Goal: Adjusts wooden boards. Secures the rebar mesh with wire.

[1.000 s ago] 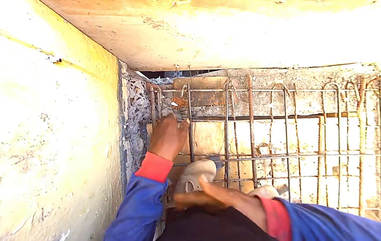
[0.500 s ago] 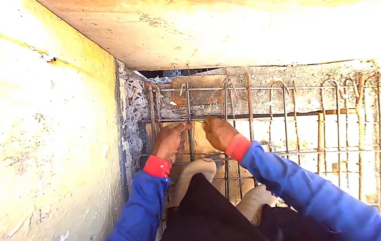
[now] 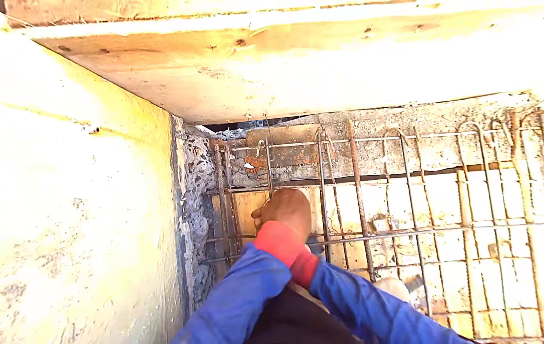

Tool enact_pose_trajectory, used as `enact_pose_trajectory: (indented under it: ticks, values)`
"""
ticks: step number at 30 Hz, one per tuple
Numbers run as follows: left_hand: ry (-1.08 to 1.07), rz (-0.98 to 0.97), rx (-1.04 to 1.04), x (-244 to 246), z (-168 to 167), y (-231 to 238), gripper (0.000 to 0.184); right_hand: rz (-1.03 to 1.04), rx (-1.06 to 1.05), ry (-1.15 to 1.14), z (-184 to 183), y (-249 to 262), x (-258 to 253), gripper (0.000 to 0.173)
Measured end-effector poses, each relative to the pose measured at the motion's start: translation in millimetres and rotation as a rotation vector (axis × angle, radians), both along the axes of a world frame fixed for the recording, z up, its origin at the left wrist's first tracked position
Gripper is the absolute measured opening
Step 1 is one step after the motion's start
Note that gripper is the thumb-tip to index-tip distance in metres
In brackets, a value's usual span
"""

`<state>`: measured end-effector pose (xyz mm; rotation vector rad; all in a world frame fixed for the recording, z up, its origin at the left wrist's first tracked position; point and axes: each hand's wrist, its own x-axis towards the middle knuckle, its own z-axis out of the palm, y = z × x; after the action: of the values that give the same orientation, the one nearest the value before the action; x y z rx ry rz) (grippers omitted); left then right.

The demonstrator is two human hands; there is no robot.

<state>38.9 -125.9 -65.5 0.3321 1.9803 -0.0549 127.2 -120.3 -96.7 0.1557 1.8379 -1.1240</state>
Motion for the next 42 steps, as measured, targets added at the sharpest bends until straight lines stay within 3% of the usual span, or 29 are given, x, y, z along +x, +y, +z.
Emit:
enact_pose_trajectory:
  ticks: [2,3,5,8,11,15,18,20,22,24,27,30,32,34,36,39,42]
  values:
    - [-0.107,0.181,0.152,-23,11,-30,0.06,-0.314,-0.06,0.048,-15,7,-1,0.037]
    - [-0.114,0.304,0.206,-30,10,-48,0.073,-0.389,-0.113,-0.019,-21,17,-3,0.041]
    - [-0.066,0.511,0.22,-35,-4,-81,0.083,-0.38,-0.176,-0.105,-23,43,-2,0.052]
    - [-0.081,0.709,0.227,-26,-38,-109,0.065,-0.33,-0.12,-0.121,-6,83,-12,0.04]
    - [-0.229,1.044,0.325,-3,-48,-98,0.045,-0.499,-0.014,-0.068,5,107,-40,0.033]
    - [-0.434,1.538,0.48,15,-60,-82,0.034,-0.622,-0.091,-0.274,0,93,-66,0.051]
    - [-0.519,1.848,0.598,16,-66,-90,0.034,-0.48,-0.116,-0.319,-15,84,-75,0.029]
    - [-0.421,1.762,0.62,5,-62,-95,0.034,-0.091,0.08,-0.126,-19,94,-80,0.031]
    - [-0.126,1.318,0.517,-9,-47,-82,0.03,0.15,0.211,-0.021,-23,90,-69,0.034]
    - [0.056,0.84,0.349,-17,-28,-54,0.029,0.081,0.248,0.02,-27,67,-41,0.042]
    - [0.094,0.506,0.186,-16,-11,-26,0.035,-0.055,0.209,0.011,-21,45,-27,0.066]
    - [0.071,0.588,0.248,-11,-20,-39,0.035,-0.073,0.171,-0.099,-19,50,-27,0.056]
    - [-0.018,0.899,0.377,-4,-33,-49,0.035,-0.087,0.099,-0.112,-24,65,-23,0.041]
    - [-0.143,1.252,0.445,-1,-36,-53,0.044,-0.024,0.078,-0.099,-19,85,-16,0.043]
    - [-0.177,1.385,0.41,-1,-42,-53,0.053,0.087,0.143,-0.061,0,115,-6,0.049]
    - [-0.107,1.222,0.351,2,-48,-54,0.045,0.223,0.332,-0.066,55,178,23,0.046]
    - [-0.004,0.998,0.315,1,-49,-53,0.043,0.158,0.534,-0.159,117,241,64,0.043]
